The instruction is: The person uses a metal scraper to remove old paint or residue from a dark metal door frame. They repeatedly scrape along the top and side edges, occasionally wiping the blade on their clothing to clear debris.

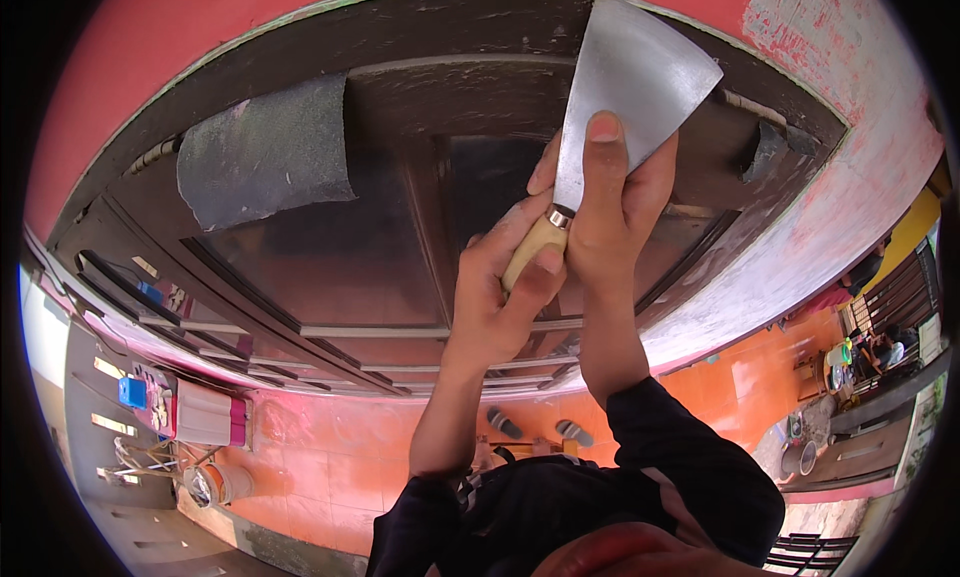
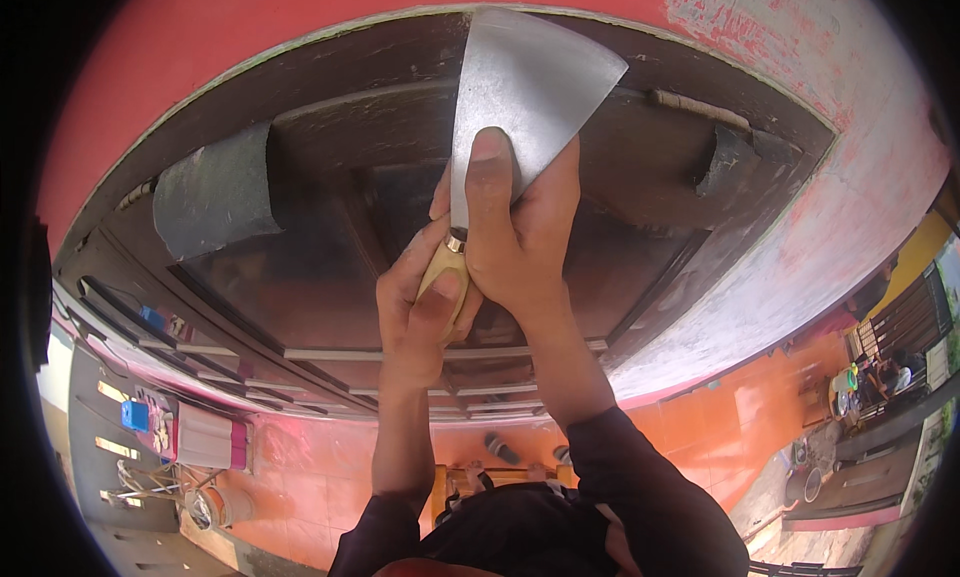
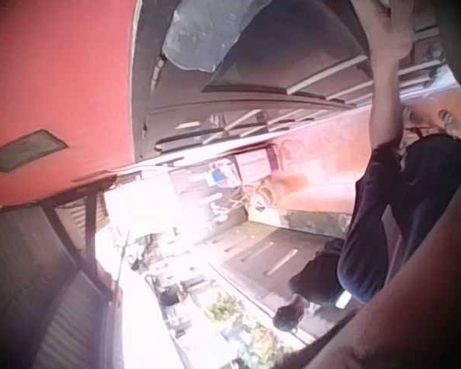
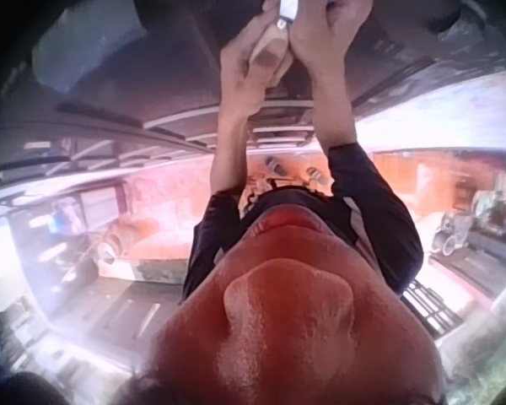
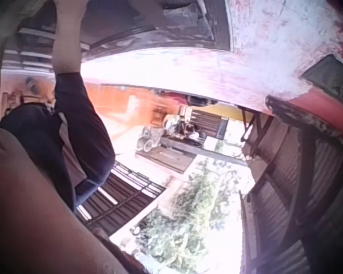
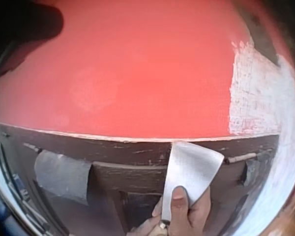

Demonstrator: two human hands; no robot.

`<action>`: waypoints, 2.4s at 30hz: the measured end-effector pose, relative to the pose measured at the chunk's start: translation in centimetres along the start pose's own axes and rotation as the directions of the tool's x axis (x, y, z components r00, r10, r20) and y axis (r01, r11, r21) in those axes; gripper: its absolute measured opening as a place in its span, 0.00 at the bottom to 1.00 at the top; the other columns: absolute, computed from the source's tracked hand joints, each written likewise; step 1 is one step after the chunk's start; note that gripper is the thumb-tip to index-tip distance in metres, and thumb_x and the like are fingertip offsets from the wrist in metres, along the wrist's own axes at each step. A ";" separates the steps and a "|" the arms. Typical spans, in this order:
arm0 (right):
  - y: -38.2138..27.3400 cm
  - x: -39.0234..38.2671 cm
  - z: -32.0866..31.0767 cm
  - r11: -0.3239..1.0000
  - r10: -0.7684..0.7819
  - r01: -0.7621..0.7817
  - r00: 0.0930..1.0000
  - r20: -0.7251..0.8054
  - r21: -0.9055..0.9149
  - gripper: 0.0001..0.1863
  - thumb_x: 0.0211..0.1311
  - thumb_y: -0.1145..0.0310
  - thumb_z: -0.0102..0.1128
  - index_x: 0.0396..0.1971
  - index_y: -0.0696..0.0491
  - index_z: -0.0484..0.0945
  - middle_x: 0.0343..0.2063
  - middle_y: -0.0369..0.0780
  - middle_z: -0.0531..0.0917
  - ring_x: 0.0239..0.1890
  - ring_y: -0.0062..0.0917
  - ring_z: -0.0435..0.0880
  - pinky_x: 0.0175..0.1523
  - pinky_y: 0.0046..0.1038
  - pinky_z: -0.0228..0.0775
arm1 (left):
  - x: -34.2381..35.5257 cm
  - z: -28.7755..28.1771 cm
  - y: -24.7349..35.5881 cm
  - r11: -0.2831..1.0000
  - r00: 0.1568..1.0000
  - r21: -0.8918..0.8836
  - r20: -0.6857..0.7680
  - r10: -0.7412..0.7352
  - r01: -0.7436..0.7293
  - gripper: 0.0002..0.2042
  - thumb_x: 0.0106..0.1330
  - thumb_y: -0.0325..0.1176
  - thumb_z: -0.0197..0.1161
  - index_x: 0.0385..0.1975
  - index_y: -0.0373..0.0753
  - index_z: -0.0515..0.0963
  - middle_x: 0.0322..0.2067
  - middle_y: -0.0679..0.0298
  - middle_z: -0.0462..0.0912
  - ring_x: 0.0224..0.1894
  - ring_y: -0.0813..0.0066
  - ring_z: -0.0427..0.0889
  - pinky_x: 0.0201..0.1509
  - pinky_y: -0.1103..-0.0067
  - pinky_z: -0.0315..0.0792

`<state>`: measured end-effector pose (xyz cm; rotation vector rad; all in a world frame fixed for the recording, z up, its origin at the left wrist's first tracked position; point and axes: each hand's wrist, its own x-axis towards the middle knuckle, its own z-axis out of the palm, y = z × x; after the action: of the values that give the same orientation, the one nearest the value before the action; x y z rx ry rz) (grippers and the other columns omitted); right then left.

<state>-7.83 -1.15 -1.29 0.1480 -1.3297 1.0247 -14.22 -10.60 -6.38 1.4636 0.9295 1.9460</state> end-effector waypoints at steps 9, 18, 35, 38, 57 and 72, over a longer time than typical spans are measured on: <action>-2.3 0.4 -2.3 0.982 -0.028 0.008 0.994 -0.108 -0.189 0.15 0.78 0.63 0.53 0.49 0.59 0.65 0.21 0.39 0.78 0.18 0.20 0.79 0.23 0.22 0.70 | 0.7 2.5 -1.0 0.999 0.997 -0.052 0.074 -0.014 0.018 0.23 0.70 0.31 0.59 0.64 0.30 0.72 0.34 0.61 0.84 0.30 0.82 0.78 0.34 0.85 0.69; -0.4 -0.2 0.3 0.994 -0.020 0.024 0.999 0.042 -0.106 0.16 0.76 0.69 0.50 0.53 0.63 0.61 0.22 0.39 0.77 0.20 0.19 0.78 0.25 0.22 0.70 | -0.1 -0.3 -0.7 0.983 1.000 -0.184 -0.021 0.018 -0.022 0.26 0.74 0.38 0.57 0.65 0.25 0.70 0.30 0.66 0.79 0.28 0.86 0.71 0.28 0.85 0.62; -0.2 -0.6 2.6 0.985 -0.046 0.045 0.999 -0.007 -0.169 0.15 0.79 0.62 0.52 0.49 0.58 0.64 0.19 0.39 0.78 0.18 0.20 0.78 0.24 0.22 0.70 | -0.6 -1.9 0.9 0.978 1.000 -0.205 0.006 -0.029 0.030 0.27 0.74 0.38 0.57 0.66 0.27 0.69 0.25 0.72 0.73 0.23 0.89 0.65 0.26 0.85 0.58; -1.3 -0.3 1.8 0.979 -0.024 0.022 1.000 -0.008 -0.204 0.14 0.79 0.62 0.52 0.46 0.58 0.65 0.18 0.39 0.78 0.17 0.20 0.78 0.23 0.22 0.69 | -0.4 -0.6 1.0 0.983 0.999 -0.178 0.025 -0.036 0.040 0.26 0.74 0.38 0.57 0.66 0.27 0.70 0.25 0.72 0.73 0.23 0.89 0.65 0.25 0.85 0.58; -2.9 -0.1 1.6 0.983 0.025 -0.051 0.989 -0.146 -0.179 0.10 0.77 0.64 0.53 0.41 0.56 0.69 0.18 0.37 0.78 0.17 0.18 0.78 0.22 0.20 0.67 | -0.9 0.7 2.0 0.987 0.995 -0.142 0.072 -0.066 0.076 0.28 0.76 0.40 0.54 0.69 0.27 0.65 0.28 0.73 0.71 0.26 0.89 0.65 0.28 0.87 0.58; -1.4 -0.7 4.7 0.987 -0.010 0.004 0.999 -0.039 -0.160 0.12 0.76 0.63 0.54 0.43 0.57 0.70 0.22 0.37 0.79 0.18 0.17 0.78 0.23 0.20 0.68 | -1.7 -1.8 2.7 0.983 0.998 -0.180 -0.047 -0.051 0.042 0.33 0.73 0.50 0.57 0.67 0.28 0.67 0.21 0.74 0.71 0.17 0.92 0.61 0.18 0.89 0.53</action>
<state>-10.22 -5.29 0.16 0.0117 -1.3683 0.9066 -15.49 -13.93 -5.58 1.2851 0.7812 1.9855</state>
